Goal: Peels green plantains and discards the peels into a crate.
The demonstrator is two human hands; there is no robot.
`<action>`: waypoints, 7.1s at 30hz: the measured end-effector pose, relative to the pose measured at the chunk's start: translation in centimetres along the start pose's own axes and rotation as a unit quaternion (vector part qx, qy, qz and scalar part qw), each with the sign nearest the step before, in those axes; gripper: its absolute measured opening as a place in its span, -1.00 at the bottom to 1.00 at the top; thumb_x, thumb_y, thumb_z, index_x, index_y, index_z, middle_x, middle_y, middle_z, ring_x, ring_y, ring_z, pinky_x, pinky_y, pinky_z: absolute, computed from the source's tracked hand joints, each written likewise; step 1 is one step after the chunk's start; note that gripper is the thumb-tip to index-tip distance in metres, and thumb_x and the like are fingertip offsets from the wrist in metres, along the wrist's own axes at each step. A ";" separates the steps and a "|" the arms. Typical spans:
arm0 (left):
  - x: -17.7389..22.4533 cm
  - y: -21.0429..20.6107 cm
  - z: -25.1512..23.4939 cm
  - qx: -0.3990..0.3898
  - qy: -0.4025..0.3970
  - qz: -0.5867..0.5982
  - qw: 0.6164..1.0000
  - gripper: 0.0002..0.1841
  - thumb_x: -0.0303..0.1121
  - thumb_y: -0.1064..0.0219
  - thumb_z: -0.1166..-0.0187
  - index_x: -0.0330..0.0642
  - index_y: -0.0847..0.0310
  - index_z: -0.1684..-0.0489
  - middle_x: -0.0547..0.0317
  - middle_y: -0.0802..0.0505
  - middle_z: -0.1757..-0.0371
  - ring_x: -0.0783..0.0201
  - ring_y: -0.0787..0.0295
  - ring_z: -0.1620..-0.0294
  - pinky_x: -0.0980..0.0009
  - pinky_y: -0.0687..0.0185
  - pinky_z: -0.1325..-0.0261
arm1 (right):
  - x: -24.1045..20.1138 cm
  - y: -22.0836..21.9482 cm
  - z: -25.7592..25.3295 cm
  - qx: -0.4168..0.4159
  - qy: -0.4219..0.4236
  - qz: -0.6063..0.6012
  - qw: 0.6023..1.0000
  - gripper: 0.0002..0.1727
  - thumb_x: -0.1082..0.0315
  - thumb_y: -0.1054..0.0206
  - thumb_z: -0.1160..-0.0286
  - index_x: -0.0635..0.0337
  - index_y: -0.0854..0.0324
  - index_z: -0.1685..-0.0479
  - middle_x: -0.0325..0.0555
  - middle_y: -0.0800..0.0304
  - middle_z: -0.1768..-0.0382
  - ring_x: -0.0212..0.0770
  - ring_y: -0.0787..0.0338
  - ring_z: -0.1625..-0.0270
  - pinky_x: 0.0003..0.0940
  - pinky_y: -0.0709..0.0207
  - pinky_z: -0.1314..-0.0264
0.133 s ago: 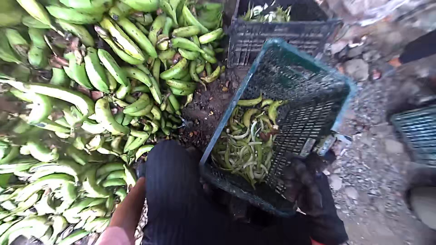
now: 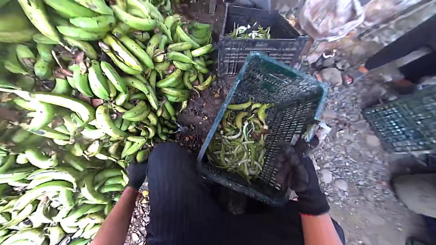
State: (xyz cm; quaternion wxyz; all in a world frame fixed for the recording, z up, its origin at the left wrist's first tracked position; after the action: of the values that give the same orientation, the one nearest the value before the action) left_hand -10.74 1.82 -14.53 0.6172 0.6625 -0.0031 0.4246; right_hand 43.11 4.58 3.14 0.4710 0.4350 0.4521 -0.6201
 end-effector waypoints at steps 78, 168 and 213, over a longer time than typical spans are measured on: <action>34.8 -8.3 18.3 -0.488 -0.321 0.037 0.811 -0.35 0.13 -0.19 -0.68 -0.04 -0.43 -0.66 -0.01 -0.67 -0.51 0.05 -0.64 -0.45 -0.09 -0.52 -0.46 | 3.3 6.1 -9.1 0.265 0.038 0.172 0.948 -0.60 0.28 -0.67 -0.14 0.20 -0.63 0.09 -0.10 -0.79 0.26 -0.23 -0.79 0.24 -0.15 -0.72 0.16; 40.0 -16.8 12.2 -0.481 -0.138 0.151 0.853 -0.62 -0.13 -0.22 -0.73 -0.33 -0.53 -0.16 -0.06 -0.66 0.14 0.16 -0.57 0.31 0.20 -0.54 0.33 | 4.1 -3.1 0.8 0.037 -0.141 0.074 0.987 -0.74 0.36 -0.59 -0.33 0.28 -0.61 0.22 -0.07 -0.77 0.49 -0.25 -0.76 0.51 -0.36 -0.68 0.41; 39.6 -11.4 10.6 -0.398 -0.170 0.301 0.850 -0.54 -0.10 -0.22 -0.75 -0.25 -0.38 -0.42 0.12 -0.75 0.16 0.37 -0.73 0.36 0.40 -0.74 0.33 | 3.2 -3.5 -0.2 -0.018 -0.070 0.228 0.971 -0.63 0.20 -0.67 -0.11 0.16 -0.65 0.21 -0.17 -0.71 0.49 -0.27 -0.67 0.49 -0.19 -0.59 0.38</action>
State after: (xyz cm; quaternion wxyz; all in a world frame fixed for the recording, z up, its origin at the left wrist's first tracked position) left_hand 26.49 16.44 -0.11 0.6599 0.3884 -0.4762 0.4323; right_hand 39.15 4.73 0.53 0.6382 0.4732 0.3184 -0.5171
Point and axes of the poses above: each hand's wrist, its own z-axis away from the middle knuckle, its own y-axis out of the back of the hand, x = y × z, the point moved 7 cm from there along -z, towards the middle knuckle
